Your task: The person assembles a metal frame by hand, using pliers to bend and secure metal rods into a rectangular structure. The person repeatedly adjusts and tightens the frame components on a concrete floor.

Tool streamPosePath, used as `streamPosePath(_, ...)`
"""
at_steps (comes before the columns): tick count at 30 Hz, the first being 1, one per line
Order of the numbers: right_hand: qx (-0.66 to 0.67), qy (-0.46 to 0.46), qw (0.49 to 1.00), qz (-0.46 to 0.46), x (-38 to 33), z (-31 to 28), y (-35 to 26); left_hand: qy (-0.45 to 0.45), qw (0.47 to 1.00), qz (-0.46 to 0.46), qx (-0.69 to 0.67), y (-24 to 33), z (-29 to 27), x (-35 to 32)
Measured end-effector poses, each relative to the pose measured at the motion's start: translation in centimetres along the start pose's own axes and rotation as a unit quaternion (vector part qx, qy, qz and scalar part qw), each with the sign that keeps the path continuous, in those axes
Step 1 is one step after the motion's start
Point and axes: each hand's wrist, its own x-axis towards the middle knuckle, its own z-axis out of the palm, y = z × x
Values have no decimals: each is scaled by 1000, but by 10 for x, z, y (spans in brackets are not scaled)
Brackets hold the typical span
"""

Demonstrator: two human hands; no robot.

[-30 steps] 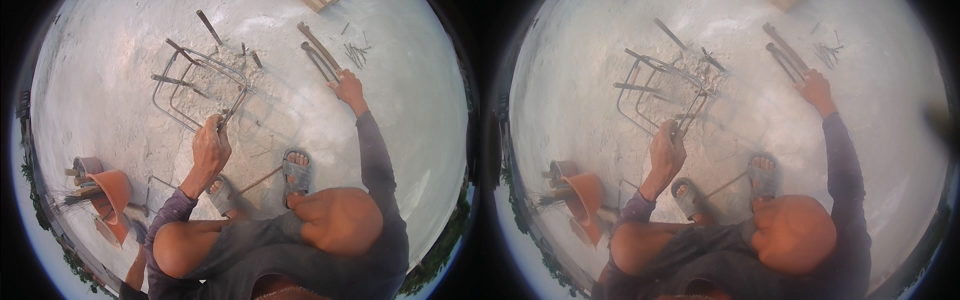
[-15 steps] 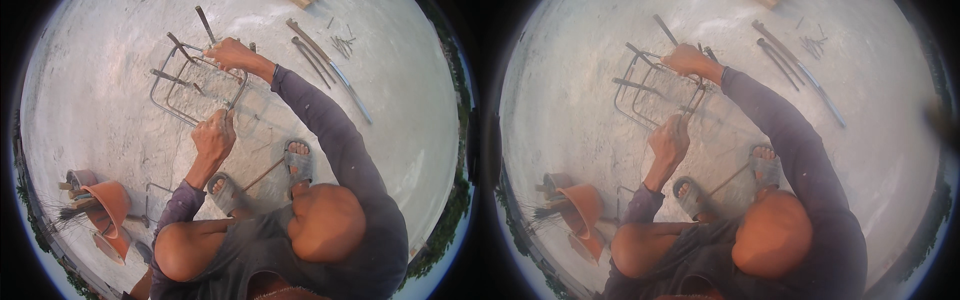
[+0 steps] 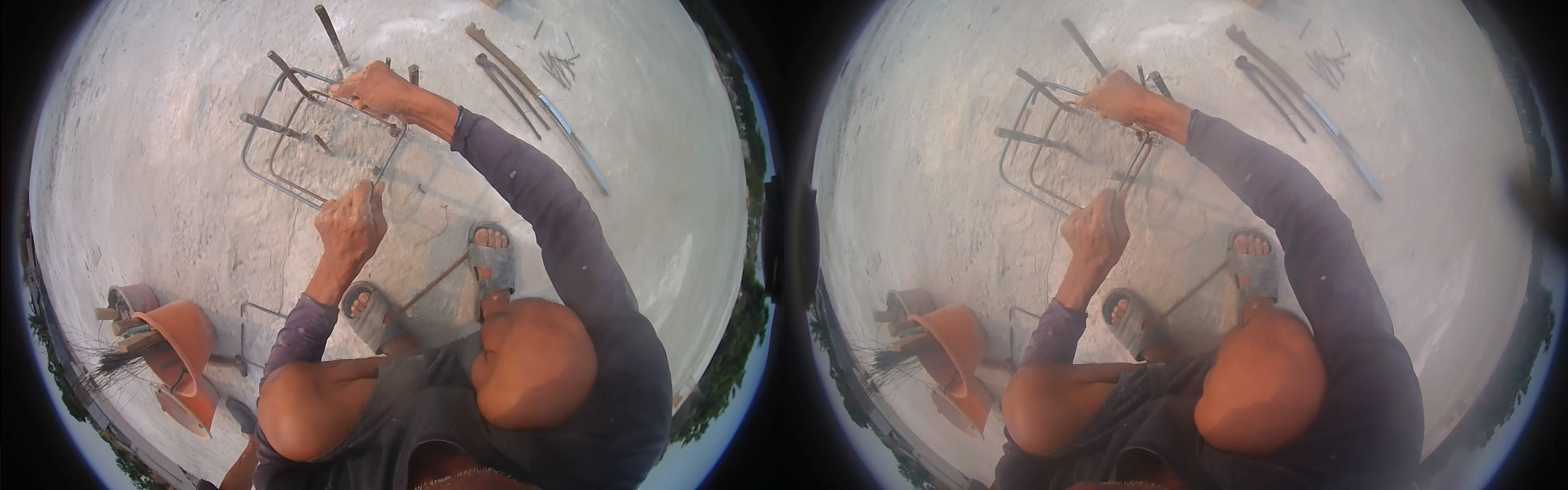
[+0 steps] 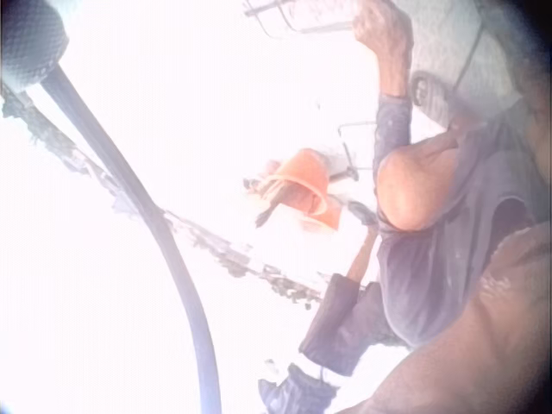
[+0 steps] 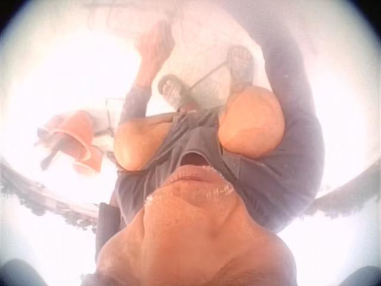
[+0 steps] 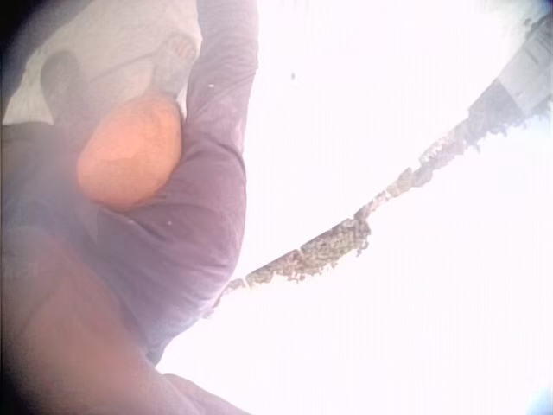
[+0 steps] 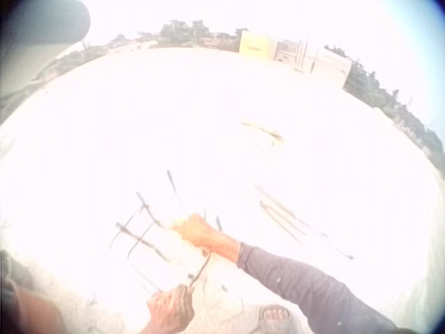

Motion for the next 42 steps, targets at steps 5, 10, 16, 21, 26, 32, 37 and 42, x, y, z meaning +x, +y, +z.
streamPosePath(5,57,-7,998,36,0,-5,-7,-99,987,-122,25,21,-17,15)
streamPosePath(10,85,-5,996,32,7,-4,-2,-110,979,-171,4,31,-24,33)
streamPosePath(16,24,-33,991,-124,20,-1,18,-89,965,-221,-106,34,-17,37)
streamPosePath(21,42,-27,999,3,17,4,21,-67,983,-169,-25,27,-11,18)
streamPosePath(26,100,-31,994,37,6,-2,10,-28,989,-144,-34,17,2,8)
streamPosePath(32,-267,-19,956,-120,-24,-30,-12,-3,991,-129,-20,16,11,4)
streamPosePath(37,-244,84,951,-169,-126,-87,18,-3,991,-129,-32,18,10,7)
streamPosePath(42,-317,347,882,39,-173,-210,82,-26,990,-137,-37,26,4,14)
